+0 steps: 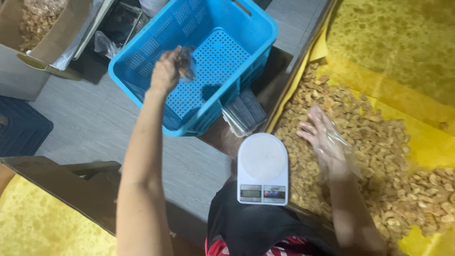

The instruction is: The person scoops dried fruit pieces from a yellow tray into clear plastic bags, weighs each bag on a digital scale, and places the filled bags into a blue basket. The process is repeated multiple times throughout the clip.

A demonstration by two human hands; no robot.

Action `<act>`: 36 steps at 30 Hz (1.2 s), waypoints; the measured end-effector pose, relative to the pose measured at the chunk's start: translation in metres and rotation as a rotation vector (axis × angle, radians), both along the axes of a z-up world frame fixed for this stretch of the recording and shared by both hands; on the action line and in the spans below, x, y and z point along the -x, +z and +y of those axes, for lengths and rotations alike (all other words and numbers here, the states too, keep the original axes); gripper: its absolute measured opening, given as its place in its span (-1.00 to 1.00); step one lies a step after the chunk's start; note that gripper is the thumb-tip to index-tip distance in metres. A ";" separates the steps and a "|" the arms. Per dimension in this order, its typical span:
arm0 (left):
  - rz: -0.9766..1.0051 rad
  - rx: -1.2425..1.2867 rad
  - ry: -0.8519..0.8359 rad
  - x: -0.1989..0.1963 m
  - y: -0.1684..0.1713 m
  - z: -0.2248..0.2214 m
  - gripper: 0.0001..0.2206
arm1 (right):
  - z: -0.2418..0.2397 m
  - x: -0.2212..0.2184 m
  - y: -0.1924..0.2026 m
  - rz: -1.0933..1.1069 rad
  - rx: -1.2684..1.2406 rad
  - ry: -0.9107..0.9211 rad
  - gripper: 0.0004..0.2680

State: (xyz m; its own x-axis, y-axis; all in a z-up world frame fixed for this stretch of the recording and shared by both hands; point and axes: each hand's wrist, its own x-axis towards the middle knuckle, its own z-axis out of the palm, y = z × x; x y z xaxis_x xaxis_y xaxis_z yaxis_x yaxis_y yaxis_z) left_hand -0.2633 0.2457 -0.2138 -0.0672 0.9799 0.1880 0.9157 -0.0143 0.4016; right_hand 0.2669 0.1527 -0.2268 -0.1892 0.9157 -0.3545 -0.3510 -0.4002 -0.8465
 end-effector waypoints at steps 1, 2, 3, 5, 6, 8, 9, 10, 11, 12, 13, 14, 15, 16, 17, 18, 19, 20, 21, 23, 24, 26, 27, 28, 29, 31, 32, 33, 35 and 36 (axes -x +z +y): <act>-0.056 0.018 0.007 0.008 -0.031 0.005 -0.54 | -0.005 0.001 0.006 -0.023 -0.027 -0.006 -0.47; -0.112 0.036 0.014 0.013 -0.061 0.010 -0.54 | -0.010 0.000 0.012 -0.036 0.030 -0.048 -0.49; -0.125 0.032 -0.008 0.011 -0.090 0.014 -0.53 | -0.013 -0.002 0.018 -0.049 0.083 -0.091 -0.52; -0.118 0.076 -0.047 0.005 -0.134 0.021 -0.47 | -0.016 -0.006 0.025 -0.384 0.092 0.003 -0.57; -0.099 0.124 -0.066 -0.004 -0.154 0.021 -0.41 | -0.017 -0.008 0.028 -0.703 0.048 0.146 -0.60; -0.195 0.285 -0.018 -0.024 -0.185 0.021 -0.42 | -0.018 -0.008 0.028 -0.551 -0.046 0.252 -0.67; -0.169 0.290 -0.059 -0.034 -0.198 0.021 -0.42 | -0.017 -0.008 0.027 -0.083 -0.083 0.198 -0.70; -0.143 0.295 -0.100 -0.045 -0.209 0.020 -0.42 | -0.016 -0.006 0.027 0.385 -0.115 0.136 -0.73; -0.120 0.302 -0.140 -0.054 -0.218 0.014 -0.42 | -0.017 -0.003 0.026 0.260 -0.038 0.043 -0.71; -0.120 0.384 -0.156 -0.061 -0.227 0.005 -0.42 | -0.022 0.002 0.027 0.134 0.040 -0.048 -0.69; -0.116 0.464 -0.173 -0.066 -0.233 -0.003 -0.43 | -0.024 0.008 0.027 0.011 0.115 -0.139 -0.67; -0.112 0.543 -0.191 -0.071 -0.238 -0.012 -0.44 | -0.025 0.013 0.030 -0.186 0.220 -0.162 -0.66; -0.118 0.588 -0.181 -0.072 -0.241 -0.019 -0.46 | -0.020 0.019 0.030 -0.268 0.258 -0.157 -0.65; -0.123 0.634 -0.170 -0.074 -0.242 -0.027 -0.47 | -0.016 0.024 0.032 -0.298 0.265 -0.141 -0.64; -0.127 0.681 -0.157 -0.073 -0.241 -0.034 -0.49 | -0.010 0.029 0.033 -0.282 0.250 -0.129 -0.63; -0.179 0.745 -0.136 -0.071 -0.239 -0.039 -0.44 | 0.000 0.031 0.035 -0.199 0.189 -0.098 -0.62; -0.230 0.809 -0.113 -0.066 -0.236 -0.044 -0.39 | 0.006 0.035 0.035 -0.097 0.102 -0.055 -0.60; -0.282 0.873 -0.090 -0.062 -0.231 -0.047 -0.34 | 0.009 0.039 0.035 -0.088 0.113 -0.066 -0.59; -0.305 0.870 -0.117 -0.056 -0.224 -0.046 -0.32 | 0.010 0.044 0.035 -0.122 0.156 -0.085 -0.58; -0.354 0.862 -0.174 -0.048 -0.207 -0.042 -0.28 | 0.012 0.051 0.035 -0.305 0.284 -0.141 -0.56; -0.449 0.911 -0.110 -0.047 -0.199 -0.041 -0.27 | 0.011 0.052 0.036 -0.337 0.274 -0.147 -0.56; -0.636 1.004 0.017 -0.045 -0.180 -0.038 -0.27 | 0.006 0.054 0.039 -0.394 0.279 -0.166 -0.56; -0.552 0.795 0.004 -0.045 -0.171 -0.037 -0.32 | 0.004 0.054 0.040 -0.418 0.296 -0.175 -0.56; -0.468 0.586 -0.010 -0.045 -0.161 -0.037 -0.35 | 0.002 0.053 0.043 -0.441 0.313 -0.185 -0.56; -0.382 0.376 -0.028 -0.048 -0.153 -0.036 -0.36 | 0.002 0.052 0.045 -0.350 0.238 -0.168 -0.56; -0.648 0.445 0.152 -0.059 -0.137 -0.050 -0.41 | 0.002 0.050 0.050 -0.169 0.088 -0.134 -0.55; -0.779 0.485 0.240 -0.071 -0.131 -0.064 -0.36 | 0.003 0.051 0.052 -0.172 0.120 -0.141 -0.56; -0.943 0.466 0.135 -0.087 -0.127 -0.080 -0.39 | 0.005 0.053 0.055 -0.174 0.152 -0.150 -0.56; -0.969 0.313 -0.072 -0.128 -0.125 -0.114 -0.61 | 0.000 0.059 0.064 -0.225 0.182 -0.136 -0.56; -0.831 0.180 -0.172 -0.148 -0.127 -0.123 -0.60 | -0.006 0.063 0.070 -0.274 0.181 -0.115 -0.56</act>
State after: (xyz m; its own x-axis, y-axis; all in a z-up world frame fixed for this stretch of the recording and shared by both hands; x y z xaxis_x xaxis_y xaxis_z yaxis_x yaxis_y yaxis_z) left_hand -0.1152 0.1224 -0.3406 0.0376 0.9992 -0.0148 0.3153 0.0022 0.9490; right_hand 0.2043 0.1465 -0.1567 0.0360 0.8430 -0.5368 -0.1719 -0.5239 -0.8343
